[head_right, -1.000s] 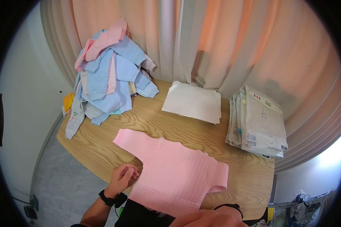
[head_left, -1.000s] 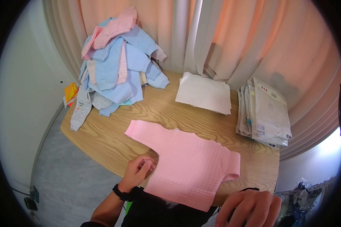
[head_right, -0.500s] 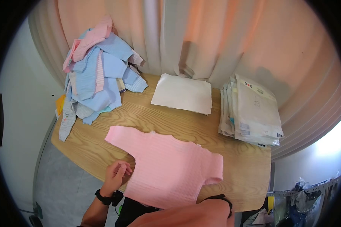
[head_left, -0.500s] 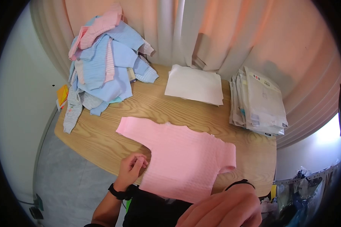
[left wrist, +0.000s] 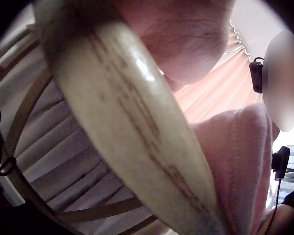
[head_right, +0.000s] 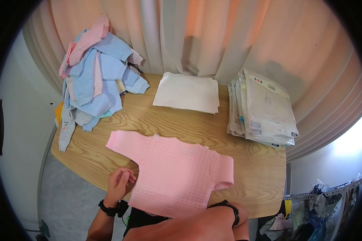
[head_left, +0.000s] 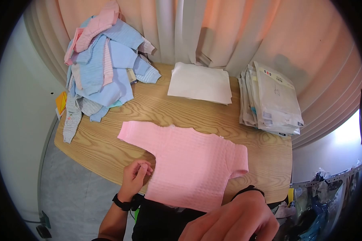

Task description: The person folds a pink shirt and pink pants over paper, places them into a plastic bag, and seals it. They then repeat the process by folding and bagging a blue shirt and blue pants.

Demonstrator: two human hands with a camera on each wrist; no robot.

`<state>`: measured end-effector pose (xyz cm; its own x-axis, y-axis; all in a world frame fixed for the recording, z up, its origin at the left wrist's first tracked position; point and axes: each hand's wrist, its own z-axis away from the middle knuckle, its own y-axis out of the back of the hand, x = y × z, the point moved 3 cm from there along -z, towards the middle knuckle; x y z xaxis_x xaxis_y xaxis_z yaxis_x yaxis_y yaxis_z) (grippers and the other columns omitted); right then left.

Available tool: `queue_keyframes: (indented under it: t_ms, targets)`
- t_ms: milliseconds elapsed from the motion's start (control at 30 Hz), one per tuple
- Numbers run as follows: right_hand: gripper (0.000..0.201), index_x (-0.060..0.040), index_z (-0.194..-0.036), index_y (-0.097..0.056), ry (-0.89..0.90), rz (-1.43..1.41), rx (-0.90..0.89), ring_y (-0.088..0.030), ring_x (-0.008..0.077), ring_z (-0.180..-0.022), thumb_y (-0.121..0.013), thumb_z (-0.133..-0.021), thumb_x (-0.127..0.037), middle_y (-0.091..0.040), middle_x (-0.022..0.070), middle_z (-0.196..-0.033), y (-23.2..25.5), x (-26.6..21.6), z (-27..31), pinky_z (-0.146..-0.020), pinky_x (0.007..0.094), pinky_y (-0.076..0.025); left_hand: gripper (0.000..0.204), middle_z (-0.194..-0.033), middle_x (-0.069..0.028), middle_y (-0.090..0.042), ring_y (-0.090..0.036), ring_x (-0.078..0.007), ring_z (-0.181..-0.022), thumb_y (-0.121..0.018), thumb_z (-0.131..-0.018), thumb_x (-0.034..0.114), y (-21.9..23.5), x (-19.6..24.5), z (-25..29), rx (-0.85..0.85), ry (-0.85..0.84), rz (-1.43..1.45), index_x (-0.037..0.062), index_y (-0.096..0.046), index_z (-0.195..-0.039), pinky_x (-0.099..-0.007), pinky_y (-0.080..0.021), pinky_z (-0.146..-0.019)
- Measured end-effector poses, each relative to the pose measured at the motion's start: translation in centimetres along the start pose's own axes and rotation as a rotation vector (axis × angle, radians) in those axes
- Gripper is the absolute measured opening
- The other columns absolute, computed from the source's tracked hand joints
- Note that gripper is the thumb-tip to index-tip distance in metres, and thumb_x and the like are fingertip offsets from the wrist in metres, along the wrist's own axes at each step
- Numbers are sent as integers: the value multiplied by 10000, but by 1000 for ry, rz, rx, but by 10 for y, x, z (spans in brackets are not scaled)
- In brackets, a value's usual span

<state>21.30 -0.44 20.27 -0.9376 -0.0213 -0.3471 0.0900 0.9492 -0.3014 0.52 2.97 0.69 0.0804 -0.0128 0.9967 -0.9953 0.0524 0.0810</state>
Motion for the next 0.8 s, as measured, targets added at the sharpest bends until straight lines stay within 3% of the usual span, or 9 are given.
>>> queue_keyframes:
  t_ms: [167,267,367,433,467,533,700,767,800]
  targets:
    - [452,120,-1142,-601,-138,-66,152,-622,361,-960,-533,-716,-16,-616,293,-1128,2,-10,-2,-871,409,-465,198,-810,-77,-649,-597,-105,-719,-519,-986,146,1,-1,1,3,0,-7,-38,-592,-972,-240,-494,-674]
    - [411,109,-1101,-629,-16,67,-95,-629,327,-906,-532,-718,-5,-623,288,-1109,13,-12,-2,-823,386,-472,192,-807,-77,-648,-596,-105,-718,-520,-984,139,0,0,-1,1,-17,-3,-38,-591,-972,-238,-493,-674]
    - [375,103,-1066,-647,-100,67,6,-626,294,-884,-525,-726,0,-627,275,-1108,1,-19,-6,-752,354,-465,184,-806,-75,-648,-597,-105,-717,-519,-983,132,0,0,0,4,-22,5,-36,-591,-971,-237,-494,-673]
    - [351,89,-1060,-660,-177,-107,307,-615,270,-862,-515,-750,10,-632,257,-1111,-8,-19,-6,-713,330,-449,182,-806,-74,-647,-597,-104,-716,-518,-984,131,1,0,-1,-7,-41,-11,-35,-591,-969,-238,-494,-674]
    - [351,89,-1060,-660,-176,-108,308,-615,270,-862,-515,-750,10,-632,257,-1111,-1,-8,-4,-713,330,-449,182,-806,-74,-647,-597,-104,-716,-518,-984,131,1,0,-1,-7,-40,-12,-35,-591,-969,-238,-494,-674]
    - [273,80,-998,-692,319,5,10,-605,260,-841,-519,-803,1,-661,232,-1061,13,8,1,-700,328,-446,178,-804,-74,-647,-597,-105,-719,-519,-983,127,0,0,-1,1,-11,-5,-35,-591,-972,-239,-494,-677]
    - [242,50,-859,-738,91,125,-24,-607,241,-840,-527,-893,-65,-705,195,-993,16,-28,-8,-720,322,-442,168,-816,-74,-646,-598,-105,-734,-519,-981,119,1,-1,0,-8,-29,19,-33,-590,-990,-238,-495,-680]
    - [263,32,-871,-744,-137,257,-132,-619,234,-869,-521,-926,-98,-705,190,-1023,17,-41,-14,-765,346,-437,164,-821,-73,-646,-599,-106,-739,-519,-980,115,1,-2,0,-3,-25,42,-32,-590,-997,-238,-495,-681]
    - [284,14,-857,-750,-105,292,-196,-627,238,-897,-525,-944,-137,-711,174,-1021,19,-42,-15,-804,369,-430,160,-824,-74,-646,-599,-106,-743,-521,-978,110,0,-3,0,-11,-24,60,-32,-590,-1002,-239,-496,-681]
